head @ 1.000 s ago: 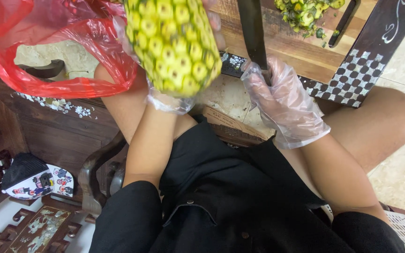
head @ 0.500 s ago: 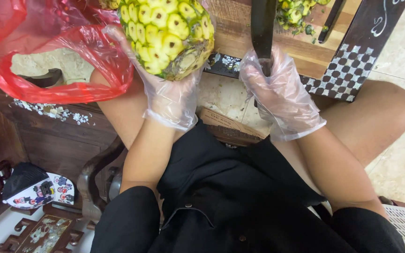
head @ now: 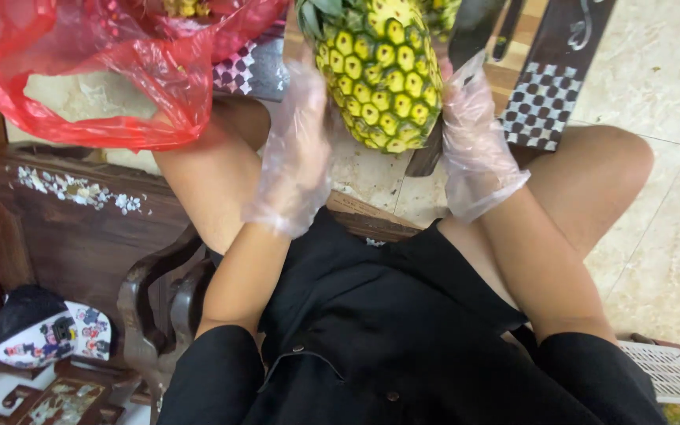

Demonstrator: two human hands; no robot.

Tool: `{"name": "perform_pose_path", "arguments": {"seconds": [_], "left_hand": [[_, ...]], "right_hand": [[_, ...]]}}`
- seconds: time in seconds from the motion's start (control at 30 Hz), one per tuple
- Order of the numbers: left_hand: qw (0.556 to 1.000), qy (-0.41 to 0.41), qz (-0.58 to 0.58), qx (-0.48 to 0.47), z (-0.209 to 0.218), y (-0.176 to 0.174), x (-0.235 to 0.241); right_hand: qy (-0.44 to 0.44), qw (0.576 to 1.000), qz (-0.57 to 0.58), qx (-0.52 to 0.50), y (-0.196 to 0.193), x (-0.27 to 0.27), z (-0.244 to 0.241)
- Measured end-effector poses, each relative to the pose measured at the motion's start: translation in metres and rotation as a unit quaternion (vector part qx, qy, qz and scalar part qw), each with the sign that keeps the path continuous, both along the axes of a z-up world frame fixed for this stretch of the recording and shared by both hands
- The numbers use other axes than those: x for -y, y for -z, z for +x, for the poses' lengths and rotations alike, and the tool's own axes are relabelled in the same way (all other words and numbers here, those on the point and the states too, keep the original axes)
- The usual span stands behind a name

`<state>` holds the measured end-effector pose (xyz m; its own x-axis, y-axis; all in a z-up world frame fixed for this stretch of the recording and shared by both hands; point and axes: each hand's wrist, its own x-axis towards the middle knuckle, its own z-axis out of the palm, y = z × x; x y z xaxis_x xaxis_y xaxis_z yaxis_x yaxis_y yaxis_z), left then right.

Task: The person sits on a chair and peels pineapples one at a time with a knife, rotating each fruit to remove the eyes and skin. The removed peels and trimmings are dropped into a red plastic bag beside the cutting board, and finished pineapples are set aside.

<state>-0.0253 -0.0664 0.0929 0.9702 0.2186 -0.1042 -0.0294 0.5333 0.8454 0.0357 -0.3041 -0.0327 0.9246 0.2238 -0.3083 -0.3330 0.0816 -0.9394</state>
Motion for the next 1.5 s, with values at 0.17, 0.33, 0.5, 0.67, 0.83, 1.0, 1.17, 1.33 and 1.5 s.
{"name": "perform_pose_path", "arguments": {"seconds": [0.17,0.33,0.5,0.67,0.83,1.0,1.17,1.33,1.5], "left_hand": [[0.923,0.117,0.358,-0.077,-0.006,-0.040,0.000],[0.949,0.113,0.294,0.012,-0.001,-0.036,0.008],[0.996,0.073,0.030,0.035,-0.001,0.000,0.017],[0.903,0.205,0.375,0.034,-0.013,0.049,0.001],[0.970,0.221,-0.104,0.012,-0.015,0.043,0.009],[0.963,0.228,0.101,0.101,0.003,0.053,0.002],[0.853,0.208,0.436,0.200,0.008,0.046,0.000],[0.987,0.125,-0.099,0.036,0.008,0.050,0.009],[0.991,0.082,0.100,-0.043,0.005,0.051,-0.012]], "right_hand": [[-0.037,0.954,0.293,-0.053,-0.071,-0.002,-0.019],[-0.029,0.964,0.260,-0.055,-0.051,0.016,-0.021],[-0.033,0.955,0.282,-0.086,-0.057,0.018,-0.021],[-0.039,0.944,0.303,-0.128,-0.064,0.010,-0.023],[-0.049,0.932,0.317,-0.169,-0.077,-0.003,-0.019],[-0.056,0.918,0.328,-0.215,-0.085,-0.013,-0.014],[-0.063,0.900,0.339,-0.266,-0.077,-0.023,-0.014],[0.032,0.951,0.224,-0.209,-0.094,-0.032,-0.009],[0.073,0.960,0.125,-0.240,-0.089,-0.029,-0.005]]}}
